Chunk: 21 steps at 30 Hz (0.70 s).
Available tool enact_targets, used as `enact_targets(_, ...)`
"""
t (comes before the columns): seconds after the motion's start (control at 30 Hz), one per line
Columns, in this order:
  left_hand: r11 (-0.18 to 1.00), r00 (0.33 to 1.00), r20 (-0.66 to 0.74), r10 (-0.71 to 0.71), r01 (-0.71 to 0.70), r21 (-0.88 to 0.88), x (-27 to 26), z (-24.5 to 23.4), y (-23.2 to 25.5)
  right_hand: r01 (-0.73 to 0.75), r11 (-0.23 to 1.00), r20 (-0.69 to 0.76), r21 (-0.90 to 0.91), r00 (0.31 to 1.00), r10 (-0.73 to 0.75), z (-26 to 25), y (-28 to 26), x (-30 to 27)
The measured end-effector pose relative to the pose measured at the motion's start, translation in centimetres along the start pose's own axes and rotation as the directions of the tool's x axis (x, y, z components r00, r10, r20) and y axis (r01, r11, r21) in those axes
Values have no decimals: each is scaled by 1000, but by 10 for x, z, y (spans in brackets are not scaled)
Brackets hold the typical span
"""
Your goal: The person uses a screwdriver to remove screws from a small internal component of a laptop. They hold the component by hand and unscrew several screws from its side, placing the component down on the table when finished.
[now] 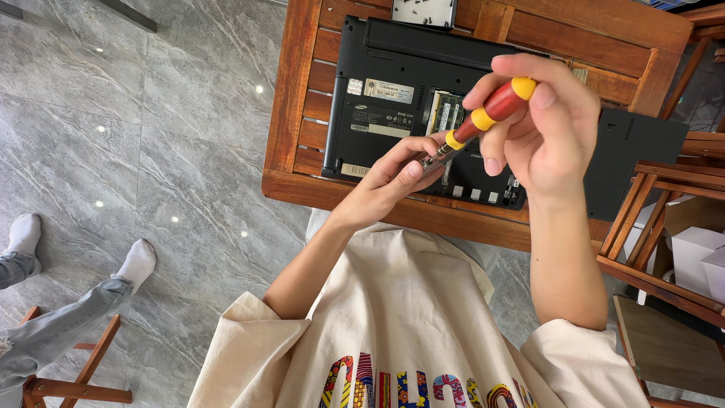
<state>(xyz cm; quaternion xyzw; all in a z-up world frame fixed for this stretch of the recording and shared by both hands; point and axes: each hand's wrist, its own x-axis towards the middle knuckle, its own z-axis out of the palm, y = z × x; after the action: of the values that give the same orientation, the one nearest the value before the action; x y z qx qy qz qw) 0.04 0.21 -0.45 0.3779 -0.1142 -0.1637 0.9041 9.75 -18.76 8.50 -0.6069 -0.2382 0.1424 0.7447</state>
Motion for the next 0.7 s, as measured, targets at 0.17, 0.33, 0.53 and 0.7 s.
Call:
enact_targets(0.17,1000,999,36,-5,5,-3,0,0,-8,-6,988,-34,-151,999,0,16,-17,5)
enact_targets(0.33,1000,1000,6,-25,25,-10,1,-3,-11,39,990,34,-138,999,-35,23,-19,13)
enact_targets(0.53,998,1000,26,12,-10,-69,11,-18,-13,28,1000,99,4,995,-28,-1,-3,11)
enact_targets(0.7,999,995,94,22,-19,-38,36,-42,0,55,995,35,-80,998,-53,3,-13,18)
